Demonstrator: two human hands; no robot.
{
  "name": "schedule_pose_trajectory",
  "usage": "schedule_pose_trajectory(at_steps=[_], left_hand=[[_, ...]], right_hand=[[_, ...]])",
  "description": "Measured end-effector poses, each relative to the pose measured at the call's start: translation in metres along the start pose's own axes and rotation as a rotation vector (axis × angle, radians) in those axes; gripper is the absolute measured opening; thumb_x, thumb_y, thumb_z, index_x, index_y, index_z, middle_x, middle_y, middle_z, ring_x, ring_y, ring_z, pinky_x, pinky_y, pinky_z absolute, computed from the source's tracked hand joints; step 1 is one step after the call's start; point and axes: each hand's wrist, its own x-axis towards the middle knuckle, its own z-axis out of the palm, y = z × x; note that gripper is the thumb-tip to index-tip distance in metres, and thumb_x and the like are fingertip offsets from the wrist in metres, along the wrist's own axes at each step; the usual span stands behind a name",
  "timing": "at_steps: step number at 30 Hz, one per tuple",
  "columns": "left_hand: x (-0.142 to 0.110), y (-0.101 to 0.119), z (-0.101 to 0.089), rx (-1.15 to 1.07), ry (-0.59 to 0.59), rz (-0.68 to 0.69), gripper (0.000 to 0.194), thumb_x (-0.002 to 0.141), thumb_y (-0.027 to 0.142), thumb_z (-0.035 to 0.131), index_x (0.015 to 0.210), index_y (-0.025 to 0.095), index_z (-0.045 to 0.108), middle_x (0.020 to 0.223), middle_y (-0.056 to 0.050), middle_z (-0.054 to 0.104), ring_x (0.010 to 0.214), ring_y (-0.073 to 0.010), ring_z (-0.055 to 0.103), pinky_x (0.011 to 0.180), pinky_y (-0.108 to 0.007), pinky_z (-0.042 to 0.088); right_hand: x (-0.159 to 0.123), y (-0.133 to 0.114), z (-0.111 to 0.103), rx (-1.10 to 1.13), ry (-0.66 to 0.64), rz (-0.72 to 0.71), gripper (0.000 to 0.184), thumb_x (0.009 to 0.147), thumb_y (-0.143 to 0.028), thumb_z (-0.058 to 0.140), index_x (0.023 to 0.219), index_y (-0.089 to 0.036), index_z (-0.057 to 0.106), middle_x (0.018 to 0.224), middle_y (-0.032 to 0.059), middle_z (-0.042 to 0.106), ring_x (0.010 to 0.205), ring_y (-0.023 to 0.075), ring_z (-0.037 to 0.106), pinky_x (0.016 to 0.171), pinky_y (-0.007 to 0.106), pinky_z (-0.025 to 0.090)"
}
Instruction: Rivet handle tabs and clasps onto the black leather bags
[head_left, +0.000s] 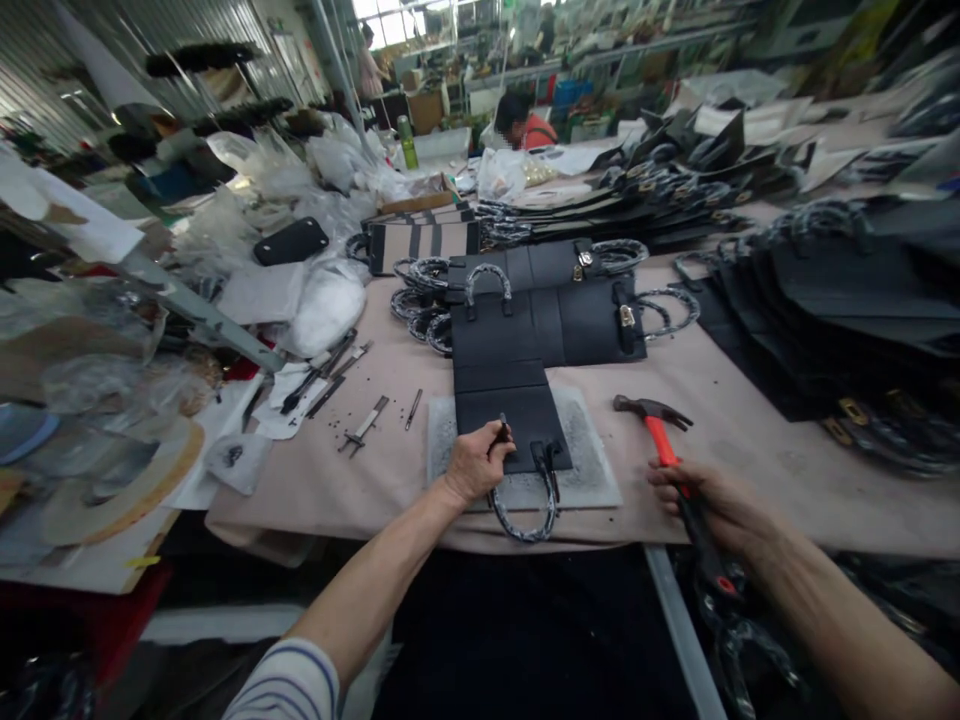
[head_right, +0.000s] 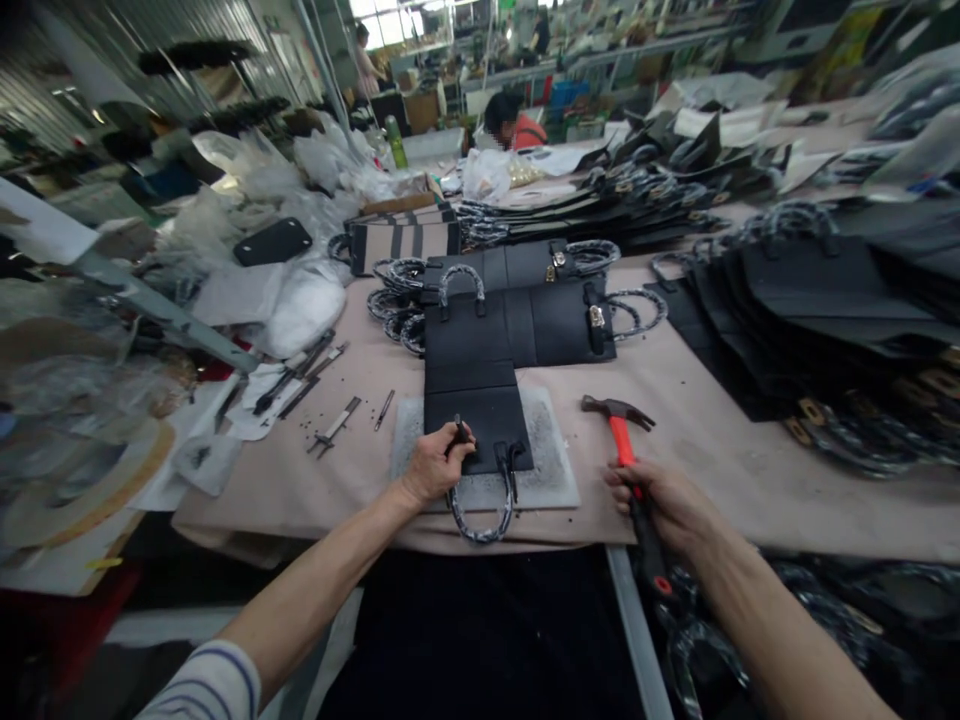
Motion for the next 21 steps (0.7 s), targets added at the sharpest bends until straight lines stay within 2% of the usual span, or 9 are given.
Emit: schedule_pose_trajectory(at_steps=[2, 5, 7, 9, 11, 14, 17, 20, 21], left_hand=[[-0.001, -0.001, 0.001, 0.015, -0.006, -0.007, 0.013, 0.091, 0.015, 0.061, 0.102, 0.023, 0.064, 0.092, -0.004, 0.077, 0.085, -0.0205, 0.076, 0.082, -0.032, 0.062], [-0.002, -0.002, 0.002, 0.009, -0.013, -0.007, 0.014, 0.090, 0.014, 0.062, 0.101, 0.023, 0.064, 0.092, -0.004, 0.077, 0.084, -0.0206, 0.077, 0.081, -0.032, 0.063], [-0.002, -0.003, 0.002, 0.010, -0.013, 0.000, 0.014, 0.090, 0.013, 0.063, 0.100, 0.023, 0.064, 0.091, -0.004, 0.077, 0.084, -0.0205, 0.077, 0.080, -0.032, 0.063], [-0.002, -0.004, 0.002, 0.020, -0.009, 0.011, 0.013, 0.090, 0.013, 0.063, 0.099, 0.023, 0.064, 0.090, -0.004, 0.077, 0.083, -0.0205, 0.077, 0.080, -0.032, 0.063], [-0.002, -0.004, 0.002, 0.033, -0.005, 0.021, 0.013, 0.090, 0.013, 0.063, 0.098, 0.022, 0.064, 0.089, -0.004, 0.077, 0.083, -0.0207, 0.077, 0.079, -0.032, 0.063], [-0.003, -0.005, 0.002, 0.061, -0.018, 0.017, 0.013, 0.089, 0.013, 0.063, 0.097, 0.023, 0.065, 0.089, -0.004, 0.077, 0.081, -0.0207, 0.076, 0.078, -0.031, 0.063], [-0.003, -0.006, 0.003, 0.066, -0.034, 0.005, 0.014, 0.089, 0.014, 0.064, 0.100, 0.023, 0.066, 0.091, -0.004, 0.078, 0.083, -0.0206, 0.076, 0.080, -0.032, 0.063], [-0.003, -0.007, 0.003, 0.050, -0.031, 0.015, 0.015, 0.090, 0.015, 0.063, 0.103, 0.022, 0.066, 0.093, -0.005, 0.078, 0.084, -0.0206, 0.076, 0.082, -0.032, 0.063], [-0.003, -0.007, 0.003, 0.049, -0.030, 0.019, 0.015, 0.090, 0.015, 0.063, 0.103, 0.022, 0.067, 0.093, -0.005, 0.077, 0.085, -0.0208, 0.076, 0.082, -0.032, 0.063]], right_hand=[[-0.007, -0.024, 0.015, 0.070, -0.031, 0.067, 0.022, 0.076, -0.042, 0.062, 0.078, -0.025, 0.049, 0.058, -0.0033, 0.045, 0.043, 0.0129, 0.039, 0.038, 0.026, 0.035], [-0.028, -0.062, 0.039, 0.093, 0.070, 0.082, 0.034, 0.089, -0.058, 0.056, 0.087, -0.025, 0.048, 0.060, -0.0061, 0.044, 0.042, 0.0116, 0.039, 0.038, 0.023, 0.033], [-0.043, -0.084, 0.053, -0.102, 0.153, -0.088, 0.038, 0.093, -0.063, 0.054, 0.089, -0.025, 0.049, 0.062, -0.0047, 0.050, 0.045, 0.0126, 0.045, 0.041, 0.024, 0.035], [-0.055, -0.099, 0.063, -0.418, 0.174, -0.363, 0.034, 0.097, -0.058, 0.051, 0.086, -0.025, 0.050, 0.060, -0.0032, 0.053, 0.047, 0.0142, 0.048, 0.045, 0.026, 0.035], [-0.061, -0.107, 0.068, -0.715, 0.125, -0.596, 0.028, 0.099, -0.048, 0.048, 0.083, -0.025, 0.050, 0.056, -0.0026, 0.053, 0.045, 0.0149, 0.047, 0.047, 0.029, 0.029], [-0.065, -0.119, 0.071, -1.014, 0.002, -0.760, 0.024, 0.101, -0.035, 0.043, 0.080, -0.025, 0.047, 0.051, -0.0022, 0.052, 0.038, 0.0144, 0.041, 0.047, 0.032, 0.018], [-0.072, -0.141, 0.072, -1.075, 0.027, -0.850, 0.024, 0.103, -0.035, 0.041, 0.080, -0.025, 0.046, 0.050, -0.0027, 0.051, 0.036, 0.0139, 0.039, 0.047, 0.033, 0.017], [-0.079, -0.151, 0.076, -0.904, 0.292, -0.935, 0.019, 0.104, -0.036, 0.043, 0.089, -0.026, 0.048, 0.053, -0.0032, 0.051, 0.039, 0.0142, 0.043, 0.047, 0.031, 0.025], [-0.080, -0.148, 0.078, -0.867, 0.336, -0.958, 0.017, 0.105, -0.035, 0.043, 0.091, -0.026, 0.049, 0.054, -0.0031, 0.051, 0.040, 0.0144, 0.044, 0.047, 0.031, 0.027]])
